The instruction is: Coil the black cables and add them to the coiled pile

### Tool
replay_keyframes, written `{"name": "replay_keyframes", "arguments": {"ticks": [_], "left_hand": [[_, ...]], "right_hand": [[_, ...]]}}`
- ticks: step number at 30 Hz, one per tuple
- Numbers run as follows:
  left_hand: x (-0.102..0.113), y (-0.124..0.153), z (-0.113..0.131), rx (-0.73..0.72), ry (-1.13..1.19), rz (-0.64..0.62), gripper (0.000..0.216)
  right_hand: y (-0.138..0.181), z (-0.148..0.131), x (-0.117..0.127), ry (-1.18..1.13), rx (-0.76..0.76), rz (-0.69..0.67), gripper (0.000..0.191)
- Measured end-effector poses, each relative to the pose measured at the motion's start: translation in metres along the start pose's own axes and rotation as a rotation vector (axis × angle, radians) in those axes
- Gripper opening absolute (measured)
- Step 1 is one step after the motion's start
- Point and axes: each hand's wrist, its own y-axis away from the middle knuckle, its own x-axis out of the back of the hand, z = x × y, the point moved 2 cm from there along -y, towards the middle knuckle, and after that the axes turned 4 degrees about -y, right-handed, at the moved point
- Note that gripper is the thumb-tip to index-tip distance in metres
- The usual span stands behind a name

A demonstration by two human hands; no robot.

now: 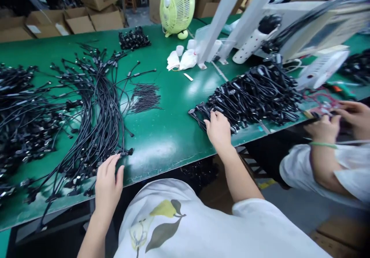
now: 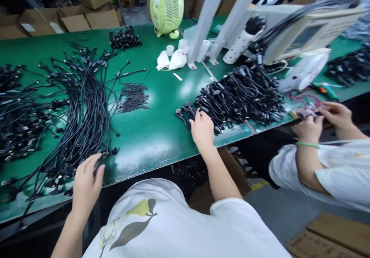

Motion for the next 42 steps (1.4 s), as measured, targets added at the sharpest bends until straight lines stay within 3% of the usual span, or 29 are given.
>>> {"name": "replay_keyframes", "arguments": {"ticks": [4, 8, 11, 14, 17, 19, 22, 25, 29, 31, 34, 37, 40, 42], "left_hand": [[-0.005, 0.011, -0.002, -0.017, -0.11, 0.031, 0.037], [-0.012, 0.017, -0.011, -0.027, -0.161, -0.029, 0.033], [-0.01, 0.021, -0.012, -0.033, -0.101, 0.009, 0.03], [0.004, 0.016, -0.013, 0.012, -0.057, 0.16, 0.03], [0.023, -0.007, -0.029, 0.128, -0.125, 0.238, 0.037], [0.031, -0.03, -0.048, 0.211, -0.163, 0.155, 0.038], [0.035, -0.06, -0.073, 0.258, -0.132, -0.042, 0.024], [0.037, -0.07, -0.077, 0.25, -0.086, -0.057, 0.015], [0.047, -0.06, -0.063, 0.357, 0.309, -0.006, 0.018], [0.055, -0.05, -0.057, 0.421, 0.514, -0.028, 0.019], [0.071, -0.038, -0.053, 0.511, 0.753, -0.007, 0.022], [0.084, -0.026, -0.045, 0.6, 1.072, 0.067, 0.031], [0.094, -0.012, -0.022, 0.585, 1.258, -0.036, 0.034], [0.107, 0.003, -0.004, 0.491, 1.287, -0.143, 0.028]], "right_hand": [[0.009, -0.006, -0.013, 0.066, 0.065, 0.082, 0.077], [0.001, -0.005, -0.008, -0.035, 0.052, 0.179, 0.08], [-0.005, -0.025, 0.003, -0.112, 0.103, 0.17, 0.077], [-0.003, -0.073, 0.01, -0.24, 0.354, 0.092, 0.058], [0.0, -0.134, 0.006, -0.4, 0.657, -0.087, 0.038], [0.0, -0.172, 0.004, -0.412, 0.803, -0.197, 0.035], [0.0, -0.221, 0.01, -0.381, 0.994, -0.258, 0.033], [-0.003, -0.262, 0.014, -0.336, 1.121, -0.249, 0.031], [-0.019, -0.309, -0.001, -0.197, 1.199, -0.206, 0.037], [-0.032, -0.325, -0.011, -0.165, 1.223, -0.22, 0.032], [-0.047, -0.336, -0.014, -0.178, 1.251, -0.23, 0.027], [-0.048, -0.339, -0.001, -0.232, 1.231, -0.177, 0.032], [-0.044, -0.35, 0.009, -0.356, 1.201, -0.262, 0.043], [-0.048, -0.36, 0.009, -0.422, 1.157, -0.387, 0.031]]}}
